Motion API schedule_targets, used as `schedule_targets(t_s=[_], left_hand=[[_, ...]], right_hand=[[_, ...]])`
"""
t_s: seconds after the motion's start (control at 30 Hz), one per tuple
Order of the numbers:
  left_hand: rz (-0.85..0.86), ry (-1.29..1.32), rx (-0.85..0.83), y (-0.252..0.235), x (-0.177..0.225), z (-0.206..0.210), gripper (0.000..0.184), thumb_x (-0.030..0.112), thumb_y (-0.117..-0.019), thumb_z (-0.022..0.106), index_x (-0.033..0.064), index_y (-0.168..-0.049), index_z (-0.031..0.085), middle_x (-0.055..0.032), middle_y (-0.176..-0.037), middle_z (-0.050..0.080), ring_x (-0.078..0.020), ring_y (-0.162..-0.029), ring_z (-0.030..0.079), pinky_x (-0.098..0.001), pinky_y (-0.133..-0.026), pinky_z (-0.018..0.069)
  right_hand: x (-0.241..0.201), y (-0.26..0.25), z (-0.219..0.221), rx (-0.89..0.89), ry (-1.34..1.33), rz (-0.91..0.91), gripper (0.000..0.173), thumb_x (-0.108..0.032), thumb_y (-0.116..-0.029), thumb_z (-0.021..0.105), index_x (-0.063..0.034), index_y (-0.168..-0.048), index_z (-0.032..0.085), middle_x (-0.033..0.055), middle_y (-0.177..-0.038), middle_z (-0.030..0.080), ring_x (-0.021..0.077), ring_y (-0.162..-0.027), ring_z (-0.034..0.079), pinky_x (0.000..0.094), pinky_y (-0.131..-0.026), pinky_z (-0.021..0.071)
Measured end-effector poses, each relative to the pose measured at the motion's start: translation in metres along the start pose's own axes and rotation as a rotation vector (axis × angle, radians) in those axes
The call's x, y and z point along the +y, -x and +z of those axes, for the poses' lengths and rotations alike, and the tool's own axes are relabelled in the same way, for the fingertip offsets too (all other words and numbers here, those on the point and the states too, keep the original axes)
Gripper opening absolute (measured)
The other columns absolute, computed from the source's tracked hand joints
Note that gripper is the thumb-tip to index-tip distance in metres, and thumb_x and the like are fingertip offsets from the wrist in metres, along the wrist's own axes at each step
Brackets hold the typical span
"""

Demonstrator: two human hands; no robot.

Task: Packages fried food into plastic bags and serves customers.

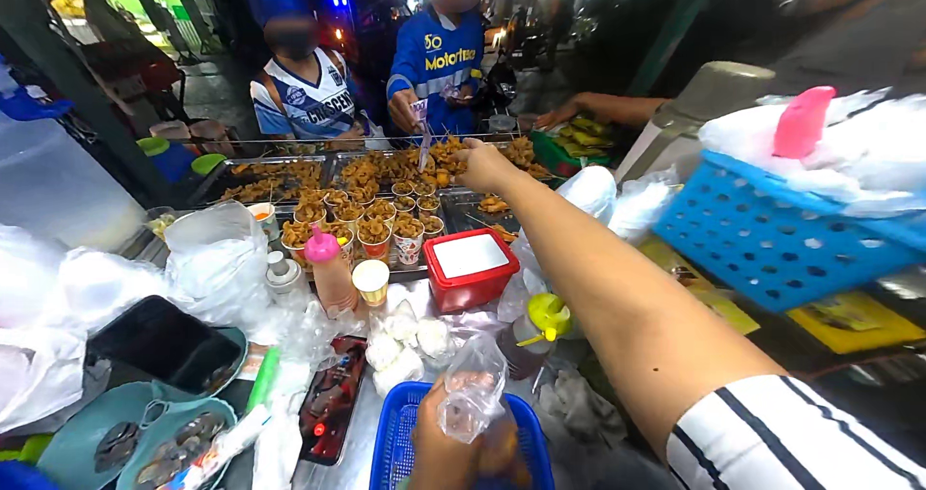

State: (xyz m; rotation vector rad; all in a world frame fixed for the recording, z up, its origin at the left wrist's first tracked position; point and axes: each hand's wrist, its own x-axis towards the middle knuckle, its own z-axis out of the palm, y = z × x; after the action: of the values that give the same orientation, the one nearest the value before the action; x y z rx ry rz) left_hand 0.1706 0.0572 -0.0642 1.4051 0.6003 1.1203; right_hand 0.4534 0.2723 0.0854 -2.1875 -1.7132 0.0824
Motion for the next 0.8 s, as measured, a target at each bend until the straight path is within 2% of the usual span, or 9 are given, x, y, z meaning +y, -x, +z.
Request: schedule_targets(t_s=[0.17, 0.27, 0.33, 0.43, 0.6, 0.67, 0.7, 0.77, 0.8], left_hand=[[-0.336, 0.115, 0.088, 0.002, 0.013, 0.002, 0.026, -0.004, -0.0887, 0.070, -0.0062, -0.114, 0.066, -0.0039, -0.096, 0.074, -0.0045, -0.089, 0.071, -0.0237, -0.085, 0.0593], [-0.299, 0.251, 0.011, 0.005, 0.006, -0.006, 0.026, -0.007, -0.0890, 0.065, -0.0041, -0.115, 0.064, -0.0026, -0.096, 0.074, -0.0076, -0.088, 0.071, -0.0269, -0.083, 0.0606], [-0.270, 0.248, 0.010, 0.006, 0.001, -0.010, 0.027, -0.007, -0.0892, 0.065, -0.0045, -0.116, 0.064, -0.0027, -0.100, 0.073, -0.0065, -0.092, 0.070, -0.0259, -0.086, 0.0597], [-0.279, 0.212, 0.048, 0.007, -0.002, -0.013, 0.028, -0.008, -0.0891, 0.065, -0.0054, -0.117, 0.064, -0.0039, -0.103, 0.073, -0.0061, -0.095, 0.070, -0.0246, -0.089, 0.0586], [-0.230, 0.197, 0.040, 0.013, -0.001, -0.016, 0.050, -0.004, -0.0833, 0.075, -0.0078, -0.129, 0.054, -0.0089, -0.113, 0.070, -0.0095, -0.103, 0.069, -0.0255, -0.093, 0.0577], [-0.190, 0.174, -0.002, 0.012, 0.003, -0.024, 0.066, 0.004, -0.0802, 0.080, -0.0080, -0.136, 0.047, -0.0116, -0.118, 0.068, -0.0124, -0.107, 0.068, -0.0269, -0.094, 0.0575], [-0.180, 0.158, -0.018, 0.013, 0.006, -0.029, 0.075, 0.011, -0.0790, 0.083, -0.0079, -0.140, 0.044, -0.0122, -0.122, 0.066, -0.0128, -0.110, 0.067, -0.0272, -0.095, 0.0572], [-0.118, 0.137, 0.002, 0.015, 0.015, -0.040, 0.093, 0.032, -0.0775, 0.086, -0.0075, -0.146, 0.036, -0.0109, -0.135, 0.058, -0.0103, -0.119, 0.061, -0.0259, -0.099, 0.0538], [-0.041, 0.137, 0.062, 0.017, 0.019, -0.044, 0.098, 0.043, -0.0775, 0.085, -0.0062, -0.147, 0.036, -0.0093, -0.140, 0.054, -0.0090, -0.122, 0.059, -0.0256, -0.100, 0.0527]], right_hand=[[-0.015, -0.018, 0.016, 0.004, -0.030, -0.026, 0.046, -0.026, -0.0969, 0.070, -0.0128, -0.140, 0.064, 0.0268, -0.163, 0.030, 0.0536, -0.143, 0.034, 0.0716, -0.108, 0.0353], [-0.020, -0.026, 0.026, 0.018, -0.125, 0.034, 0.048, -0.032, -0.0987, 0.068, -0.0105, -0.141, 0.062, 0.0296, -0.162, 0.029, 0.0538, -0.141, 0.036, 0.0699, -0.108, 0.0354], [-0.021, -0.026, 0.028, 0.003, -0.163, 0.111, 0.054, -0.036, -0.1016, 0.064, 0.0002, -0.142, 0.057, 0.0294, -0.159, 0.033, 0.0507, -0.140, 0.041, 0.0677, -0.109, 0.0373], [-0.025, -0.015, 0.017, -0.030, -0.137, 0.197, 0.047, -0.029, -0.1075, 0.053, 0.0137, -0.127, 0.060, 0.0327, -0.144, 0.050, 0.0467, -0.134, 0.050, 0.0643, -0.108, 0.0400], [-0.029, 0.008, -0.013, -0.089, 0.111, 0.195, 0.025, -0.010, -0.0996, 0.060, 0.0110, -0.111, 0.068, 0.0338, -0.124, 0.063, 0.0489, -0.123, 0.059, 0.0679, -0.100, 0.0444], [-0.031, 0.020, -0.022, -0.044, 0.127, 0.069, 0.028, -0.001, -0.0947, 0.062, 0.0015, -0.121, 0.071, 0.0324, -0.123, 0.065, 0.0507, -0.121, 0.059, 0.0703, -0.099, 0.0444], [-0.034, 0.029, -0.027, -0.014, 0.090, -0.010, 0.044, 0.005, -0.0911, 0.062, -0.0029, -0.134, 0.065, 0.0339, -0.125, 0.064, 0.0537, -0.120, 0.059, 0.0725, -0.098, 0.0434], [-0.051, 0.055, -0.039, -0.016, 0.068, -0.109, 0.083, 0.009, -0.0875, 0.065, -0.0153, -0.161, 0.034, 0.0363, -0.125, 0.062, 0.0579, -0.114, 0.060, 0.0743, -0.093, 0.0452], [-0.059, 0.069, -0.046, -0.037, 0.088, -0.144, 0.091, 0.009, -0.0877, 0.066, -0.0156, -0.165, 0.024, 0.0369, -0.120, 0.063, 0.0583, -0.108, 0.062, 0.0740, -0.088, 0.0470]])
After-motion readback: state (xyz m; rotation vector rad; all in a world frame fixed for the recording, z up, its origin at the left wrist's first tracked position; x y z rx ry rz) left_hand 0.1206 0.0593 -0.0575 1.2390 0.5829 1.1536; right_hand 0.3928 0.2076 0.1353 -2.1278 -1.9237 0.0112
